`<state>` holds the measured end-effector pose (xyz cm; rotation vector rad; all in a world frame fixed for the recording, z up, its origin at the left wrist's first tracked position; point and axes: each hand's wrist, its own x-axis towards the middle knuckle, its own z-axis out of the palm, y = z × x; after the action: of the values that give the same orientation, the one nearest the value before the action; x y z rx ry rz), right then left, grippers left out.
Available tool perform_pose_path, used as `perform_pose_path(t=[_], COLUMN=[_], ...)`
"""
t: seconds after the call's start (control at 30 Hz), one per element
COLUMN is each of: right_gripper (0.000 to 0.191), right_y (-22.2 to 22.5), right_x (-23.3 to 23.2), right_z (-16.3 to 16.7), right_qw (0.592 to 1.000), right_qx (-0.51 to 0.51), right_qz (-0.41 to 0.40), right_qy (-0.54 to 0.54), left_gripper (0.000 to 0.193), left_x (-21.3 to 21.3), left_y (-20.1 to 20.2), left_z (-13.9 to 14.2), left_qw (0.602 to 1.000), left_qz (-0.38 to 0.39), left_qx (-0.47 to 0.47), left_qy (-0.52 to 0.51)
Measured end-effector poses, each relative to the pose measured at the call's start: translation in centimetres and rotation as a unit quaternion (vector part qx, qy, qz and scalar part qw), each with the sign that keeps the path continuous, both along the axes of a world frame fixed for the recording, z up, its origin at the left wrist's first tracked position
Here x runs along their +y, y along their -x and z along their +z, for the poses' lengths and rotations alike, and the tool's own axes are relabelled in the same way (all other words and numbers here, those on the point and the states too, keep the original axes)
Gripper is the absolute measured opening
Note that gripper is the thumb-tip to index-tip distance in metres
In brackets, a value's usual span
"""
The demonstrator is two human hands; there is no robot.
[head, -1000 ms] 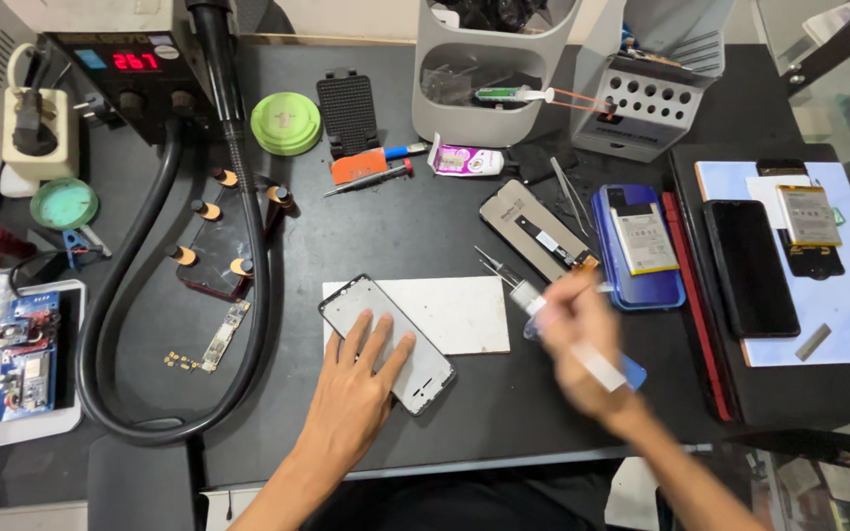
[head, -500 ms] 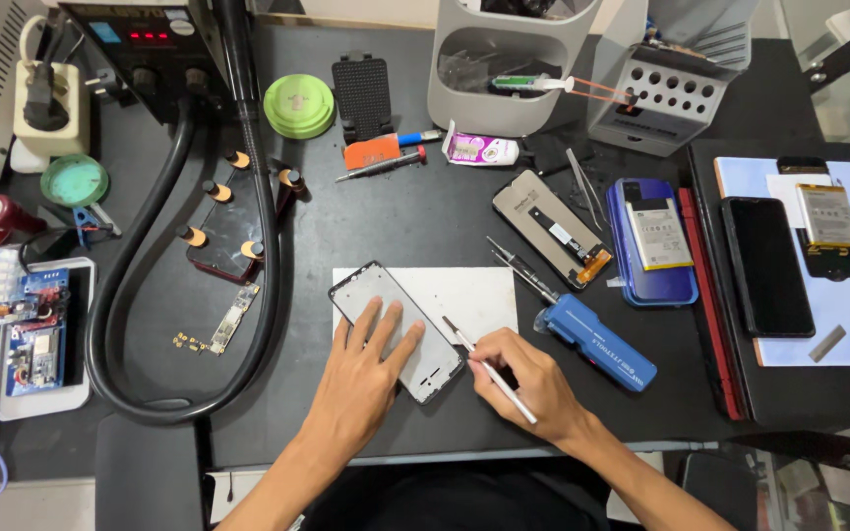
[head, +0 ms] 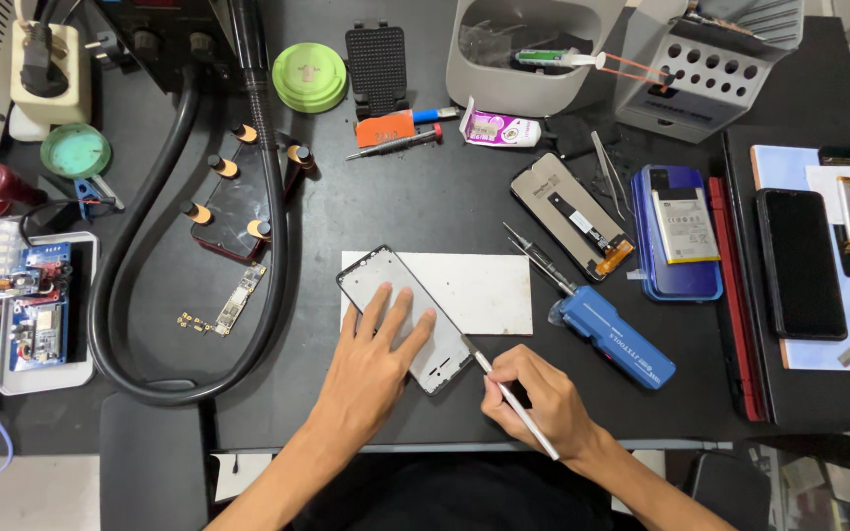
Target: The person scrapes adhesive residue from the back of a smartphone screen using a metal tool and a hot air gun. They repeatedly scrape the surface and apply heat to soften the adhesive, working on different sections of the screen.
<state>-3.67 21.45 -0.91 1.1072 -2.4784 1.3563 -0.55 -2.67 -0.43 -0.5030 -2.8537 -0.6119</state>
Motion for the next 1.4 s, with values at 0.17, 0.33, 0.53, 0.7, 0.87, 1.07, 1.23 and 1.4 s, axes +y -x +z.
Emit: perform_pose_path(t=[0.17, 0.33, 0.53, 0.7, 0.87, 1.07, 1.23, 1.4], right_gripper=[0.021, 0.022, 0.022, 0.019, 0.018, 0.019, 0.019, 0.017], right_y=[0.1, 0.0, -0.1, 0.3, 0.5, 1.1, 0.8, 0.5], right_x=[0.3, 0.3, 0.0, -0.4, -0.4, -1.3, -1.4, -2.2], right_z=[-0.5, -0.6, 0.0, 0.4, 1.1, 0.6, 0.9, 1.6], right_qw=[1.000, 0.999, 0.999, 0.999, 0.998, 0.998, 0.998, 0.998], right_qx=[0.008, 0.028, 0.031, -0.018, -0.042, 0.002, -0.001, -0.020], right_qz=[0.008, 0.015, 0.017, 0.014, 0.016, 0.026, 0.015, 0.032], right_qy=[-0.002, -0.018, -0.027, -0.032, -0.035, -0.054, -0.057, -0.056], left_gripper=[0.078, 0.076, 0.075, 0.073, 0.067, 0.068, 0.069, 0.069], left_x=[0.0, 0.1, 0.3, 0.8, 1.0, 0.8, 0.8, 0.6], left_y=[0.1, 0.0, -0.1, -0.4, -0.3, -0.7, -0.9, -1.5], left_z=[-0.4, -0.5, -0.3, -0.5, -0.5, -0.7, -0.6, -0.3], left_qw=[1.000, 1.000, 1.000, 1.000, 0.999, 1.000, 1.000, 1.000], left_qz=[-0.001, 0.000, 0.005, 0.008, 0.012, 0.009, 0.014, 0.018], left_qx=[0.004, 0.008, 0.014, 0.010, 0.029, 0.016, 0.016, 0.012], left_qy=[0.006, 0.007, 0.013, 0.006, 0.012, 0.011, 0.006, 0.011])
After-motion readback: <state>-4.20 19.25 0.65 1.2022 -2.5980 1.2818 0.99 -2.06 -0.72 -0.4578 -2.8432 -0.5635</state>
